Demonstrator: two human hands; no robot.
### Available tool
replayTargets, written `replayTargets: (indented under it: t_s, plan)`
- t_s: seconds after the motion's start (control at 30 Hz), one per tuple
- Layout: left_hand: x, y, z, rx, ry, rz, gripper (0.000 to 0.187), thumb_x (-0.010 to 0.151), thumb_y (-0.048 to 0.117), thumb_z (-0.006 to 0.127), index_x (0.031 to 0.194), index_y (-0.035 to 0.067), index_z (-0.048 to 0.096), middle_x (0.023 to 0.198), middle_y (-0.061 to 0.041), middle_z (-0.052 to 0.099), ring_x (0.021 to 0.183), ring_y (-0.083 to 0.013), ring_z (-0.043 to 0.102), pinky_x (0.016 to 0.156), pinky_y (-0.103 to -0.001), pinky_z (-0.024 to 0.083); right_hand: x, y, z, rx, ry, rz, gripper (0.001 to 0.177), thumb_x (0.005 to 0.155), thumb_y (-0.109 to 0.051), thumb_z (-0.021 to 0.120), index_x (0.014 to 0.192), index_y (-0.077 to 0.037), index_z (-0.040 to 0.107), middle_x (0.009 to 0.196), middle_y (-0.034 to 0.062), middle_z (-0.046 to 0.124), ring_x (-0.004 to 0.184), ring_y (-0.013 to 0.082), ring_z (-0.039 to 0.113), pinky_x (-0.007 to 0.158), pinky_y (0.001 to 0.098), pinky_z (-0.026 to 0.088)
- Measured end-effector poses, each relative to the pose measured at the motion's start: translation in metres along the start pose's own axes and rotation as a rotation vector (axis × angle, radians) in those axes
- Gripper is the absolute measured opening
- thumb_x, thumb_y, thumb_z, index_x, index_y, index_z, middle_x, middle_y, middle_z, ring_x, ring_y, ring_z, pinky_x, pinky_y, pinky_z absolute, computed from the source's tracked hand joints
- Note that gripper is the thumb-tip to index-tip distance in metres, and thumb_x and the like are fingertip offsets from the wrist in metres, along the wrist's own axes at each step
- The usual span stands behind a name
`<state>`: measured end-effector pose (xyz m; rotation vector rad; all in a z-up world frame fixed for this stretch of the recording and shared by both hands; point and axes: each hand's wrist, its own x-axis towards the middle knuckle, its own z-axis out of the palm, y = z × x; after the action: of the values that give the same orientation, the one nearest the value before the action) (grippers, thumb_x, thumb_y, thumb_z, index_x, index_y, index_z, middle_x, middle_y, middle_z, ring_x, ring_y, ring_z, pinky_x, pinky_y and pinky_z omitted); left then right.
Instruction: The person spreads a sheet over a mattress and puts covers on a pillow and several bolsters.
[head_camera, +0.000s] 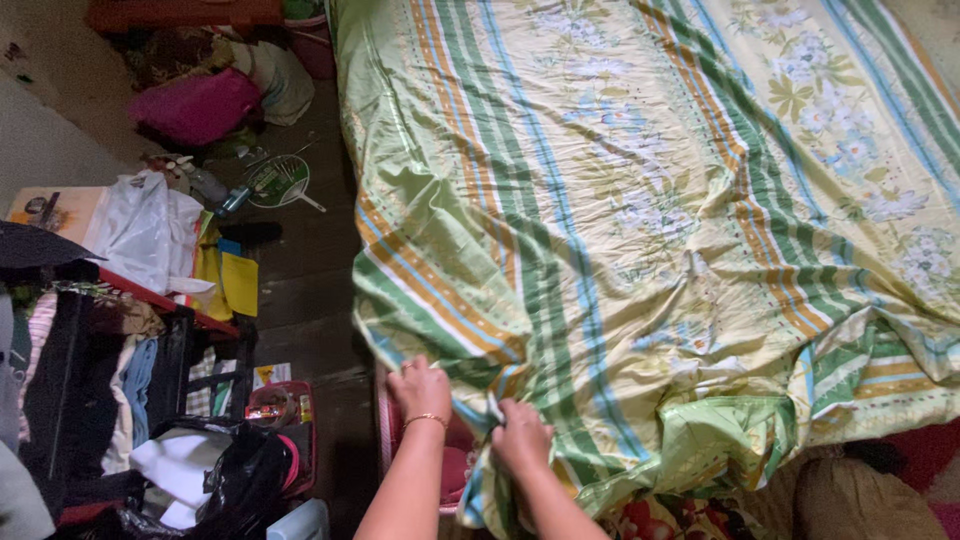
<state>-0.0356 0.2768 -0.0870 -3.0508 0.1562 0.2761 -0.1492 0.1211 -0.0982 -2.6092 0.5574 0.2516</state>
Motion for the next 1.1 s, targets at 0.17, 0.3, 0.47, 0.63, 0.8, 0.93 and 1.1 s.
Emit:
replayTargets:
  t_s: [0.17, 0.3, 0.47, 0.63, 0.8, 0.93, 1.1]
  plan:
    - [-0.011, -0.017, -0.042, 0.063, -0.120, -0.162, 0.033, 0.099, 0.028, 0.048, 0.113, 0.019, 0.076, 0.128, -0.006, 0.063, 0.124, -0.0330, 0.055, 0.105, -0.064, 0.033, -0.031, -0.024, 0.022, 0.127, -0.039, -0.102, 0.037, 0.073, -0.023, 0.072, 0.108, -0.015, 0.067, 0.105, 0.0107, 0.069, 0.102, 0.0339, 0.066, 0.083, 0.0532, 0.051]
    - [-0.022, -0.015, -0.063, -0.287, -0.241, -0.334, 0.048, 0.099, 0.045, 0.048, 0.141, 0.022, 0.048, 0.137, -0.018, 0.054, 0.127, -0.0407, 0.052, 0.103, -0.069, 0.033, -0.068, -0.048, 0.043, 0.338, -0.112, -0.260, 0.024, 0.075, -0.021, 0.070, 0.095, -0.008, 0.071, 0.089, 0.0179, 0.071, 0.088, 0.0391, 0.069, 0.079, 0.0493, 0.055]
    - [-0.033, -0.029, 0.001, -0.556, -0.106, -0.373, 0.056, 0.100, 0.019, 0.046, 0.152, 0.039, 0.044, 0.130, -0.021, 0.055, 0.110, -0.0436, 0.066, 0.090, -0.056, 0.056, -0.108, -0.068, 0.048, 0.571, -0.396, -0.355, 0.026, 0.075, -0.025, 0.078, 0.093, -0.007, 0.073, 0.090, 0.0213, 0.072, 0.088, 0.0409, 0.072, 0.079, 0.0497, 0.056]
    - [-0.039, -0.064, 0.058, -0.351, -0.033, -0.419, 0.024, 0.101, 0.028, 0.049, 0.119, 0.015, 0.057, 0.118, -0.015, 0.057, 0.103, -0.0396, 0.068, 0.083, -0.053, 0.058, -0.107, -0.071, 0.062, 0.383, -0.497, -0.480, 0.018, 0.080, -0.022, 0.074, 0.093, -0.009, 0.076, 0.090, 0.0200, 0.072, 0.087, 0.0434, 0.069, 0.080, 0.0502, 0.055]
    - [-0.040, -0.093, 0.096, -0.204, 0.013, -0.561, 0.028, 0.109, 0.029, 0.044, 0.123, 0.013, 0.063, 0.124, -0.012, 0.061, 0.119, -0.0385, 0.062, 0.095, -0.059, 0.051, -0.117, -0.069, 0.077, 0.481, -0.620, -0.552, 0.024, 0.082, -0.022, 0.073, 0.104, -0.012, 0.077, 0.094, 0.0197, 0.073, 0.089, 0.0379, 0.074, 0.082, 0.0445, 0.058]
    - [-0.042, -0.084, 0.075, -0.127, -0.075, -0.550, 0.043, 0.093, 0.029, 0.049, 0.134, 0.022, 0.059, 0.147, -0.015, 0.050, 0.136, -0.0432, 0.044, 0.103, -0.073, 0.031, -0.116, -0.068, 0.067, 0.594, -0.769, -0.599, 0.038, 0.080, -0.023, 0.077, 0.113, -0.006, 0.071, 0.101, 0.0207, 0.073, 0.097, 0.0345, 0.075, 0.086, 0.0425, 0.057]
    - [-0.043, -0.051, 0.018, -0.624, -0.283, -0.624, 0.042, 0.102, 0.037, 0.047, 0.140, 0.022, 0.050, 0.146, -0.015, 0.049, 0.138, -0.0403, 0.043, 0.112, -0.070, 0.023, -0.094, -0.076, 0.021, 0.436, -0.296, -0.331, 0.026, 0.083, -0.027, 0.074, 0.100, -0.007, 0.076, 0.091, 0.0179, 0.076, 0.086, 0.0345, 0.076, 0.077, 0.0450, 0.058]
